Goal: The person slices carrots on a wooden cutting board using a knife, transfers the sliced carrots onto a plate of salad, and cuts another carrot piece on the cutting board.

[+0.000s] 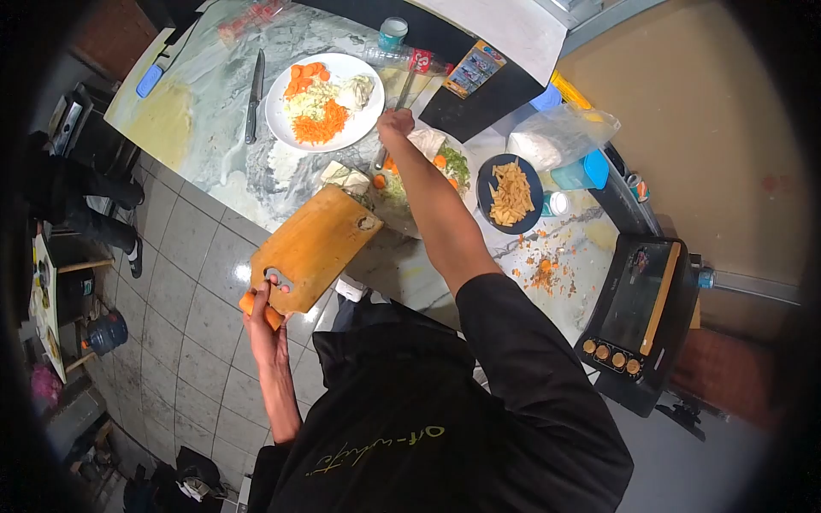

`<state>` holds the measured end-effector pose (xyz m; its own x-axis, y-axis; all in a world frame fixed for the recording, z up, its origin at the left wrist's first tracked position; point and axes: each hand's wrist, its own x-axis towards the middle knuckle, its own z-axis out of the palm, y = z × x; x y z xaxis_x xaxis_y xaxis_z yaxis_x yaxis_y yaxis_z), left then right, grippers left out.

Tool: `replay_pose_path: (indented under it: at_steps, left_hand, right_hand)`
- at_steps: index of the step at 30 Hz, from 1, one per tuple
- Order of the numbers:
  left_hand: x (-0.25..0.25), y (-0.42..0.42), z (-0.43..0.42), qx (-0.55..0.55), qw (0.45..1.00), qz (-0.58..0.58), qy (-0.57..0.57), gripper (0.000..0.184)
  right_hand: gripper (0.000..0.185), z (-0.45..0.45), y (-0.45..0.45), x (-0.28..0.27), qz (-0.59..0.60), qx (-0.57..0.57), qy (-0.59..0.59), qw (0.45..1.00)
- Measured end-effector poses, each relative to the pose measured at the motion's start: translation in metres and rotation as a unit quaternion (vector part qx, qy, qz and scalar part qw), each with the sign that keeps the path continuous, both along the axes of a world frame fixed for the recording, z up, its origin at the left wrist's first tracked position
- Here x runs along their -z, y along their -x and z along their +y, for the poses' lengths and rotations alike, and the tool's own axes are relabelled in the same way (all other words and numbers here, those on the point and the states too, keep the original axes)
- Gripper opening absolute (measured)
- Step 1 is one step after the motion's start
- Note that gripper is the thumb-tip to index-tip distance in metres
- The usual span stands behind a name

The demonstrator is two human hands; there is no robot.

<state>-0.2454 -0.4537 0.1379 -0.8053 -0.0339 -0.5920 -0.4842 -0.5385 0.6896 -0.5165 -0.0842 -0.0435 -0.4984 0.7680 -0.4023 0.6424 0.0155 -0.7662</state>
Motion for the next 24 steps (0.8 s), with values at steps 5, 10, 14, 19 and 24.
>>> replay_pose_path:
  at_steps: [5, 10, 14, 19, 24]
  left_hand:
    - [-0.003, -0.002, -0.004, 0.010, 1.000, -0.006, 0.024, 0.030]
    - [-0.001, -0.006, -0.007, 0.021, 0.999, 0.013, 0.026, 0.030]
    - [0.002, -0.005, -0.007, 0.047, 0.998, 0.023, 0.017, 0.031]
    - [0.001, -0.008, -0.008, 0.054, 0.998, 0.029, 0.005, 0.029]
    - [0.002, -0.013, -0.015, 0.061, 0.998, 0.032, 0.007, 0.029]
  right_hand:
    - [0.026, -0.004, -0.008, -0.014, -0.031, -0.008, -0.030, 0.999]
    - [0.018, 0.003, -0.029, -0.049, -0.052, -0.070, -0.036, 0.996]
    - [0.021, 0.007, -0.070, -0.083, -0.089, -0.173, -0.037, 0.980]
    - [0.030, -0.018, -0.135, -0.067, 0.067, -0.338, -0.243, 0.907]
    - [0.027, -0.041, -0.148, -0.053, 0.019, -0.373, -0.180, 0.910]
